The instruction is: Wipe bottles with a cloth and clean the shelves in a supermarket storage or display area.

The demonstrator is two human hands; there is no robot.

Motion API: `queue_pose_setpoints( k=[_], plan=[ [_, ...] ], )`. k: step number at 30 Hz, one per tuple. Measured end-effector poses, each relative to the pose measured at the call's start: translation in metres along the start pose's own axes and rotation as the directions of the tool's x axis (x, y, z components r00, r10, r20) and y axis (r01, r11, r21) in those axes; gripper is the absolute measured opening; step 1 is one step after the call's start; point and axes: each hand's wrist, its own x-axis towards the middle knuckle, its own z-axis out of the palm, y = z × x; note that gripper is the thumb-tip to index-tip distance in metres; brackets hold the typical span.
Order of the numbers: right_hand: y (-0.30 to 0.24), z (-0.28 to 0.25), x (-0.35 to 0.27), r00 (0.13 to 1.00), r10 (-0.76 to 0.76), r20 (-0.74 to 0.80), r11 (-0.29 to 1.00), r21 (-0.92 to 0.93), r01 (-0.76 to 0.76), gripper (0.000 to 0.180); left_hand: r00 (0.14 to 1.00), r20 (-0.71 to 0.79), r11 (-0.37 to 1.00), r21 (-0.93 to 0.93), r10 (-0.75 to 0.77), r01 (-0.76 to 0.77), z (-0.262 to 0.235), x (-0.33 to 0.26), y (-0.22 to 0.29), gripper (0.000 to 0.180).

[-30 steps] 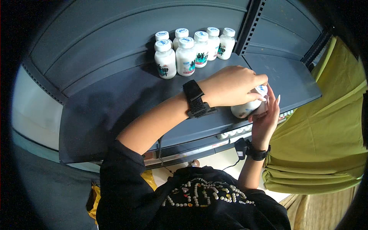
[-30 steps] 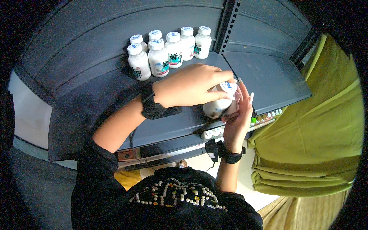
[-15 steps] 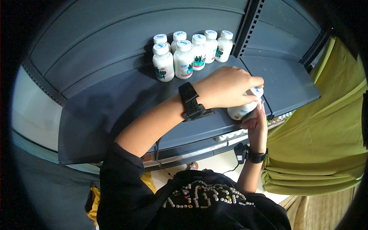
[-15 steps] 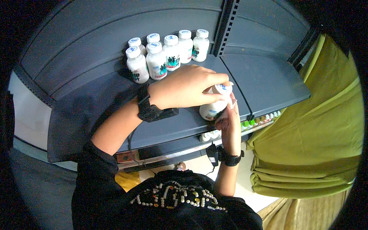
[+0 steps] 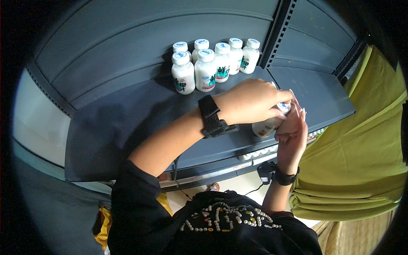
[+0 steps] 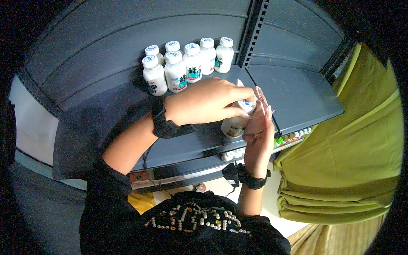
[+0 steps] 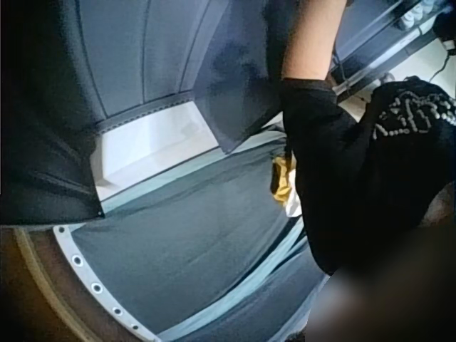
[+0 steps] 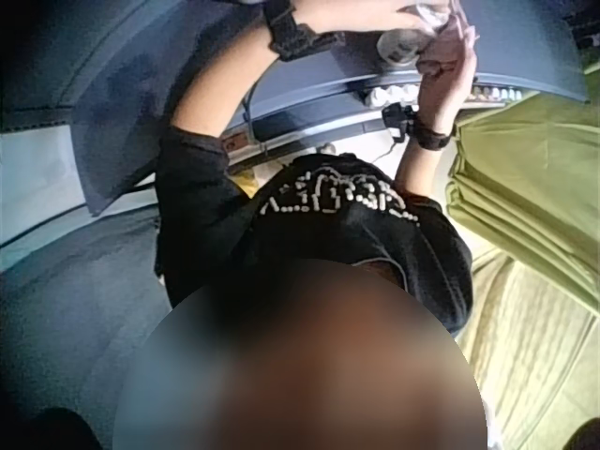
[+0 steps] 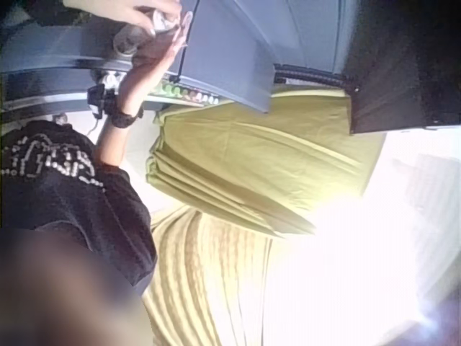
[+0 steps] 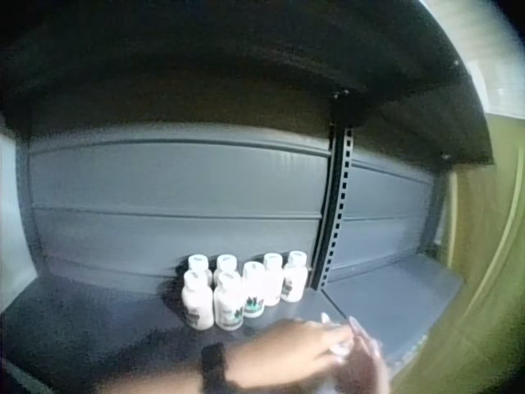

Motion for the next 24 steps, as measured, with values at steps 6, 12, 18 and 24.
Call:
queue_pose_setpoints(
  k=[6,12,18,24],
  plan=[
    [0.022,0.003,-0.007,0.994,-0.036,-0.104,0.997,-0.064,0.030,0.052,0.997,-0.061,0.992,0.120,0.046,-0.039,0.003,0.000,0.006,0.021],
    [0.033,-0.001,-0.010,0.997,-0.061,-0.039,0.970,-0.237,0.050,0.061,0.997,-0.035,0.993,0.104,0.063,-0.059,0.006,0.001,-0.001,0.016],
    [0.036,0.001,-0.012,0.997,-0.075,0.013,0.960,-0.271,0.076,0.062,0.997,-0.043,0.993,0.098,0.067,-0.063,0.009,-0.003,-0.006,0.017],
    [0.044,-0.007,-0.016,1.000,-0.014,0.004,0.974,-0.225,0.014,0.063,0.999,-0.025,0.995,0.093,0.032,-0.030,0.007,-0.004,-0.003,0.018]
  ],
)
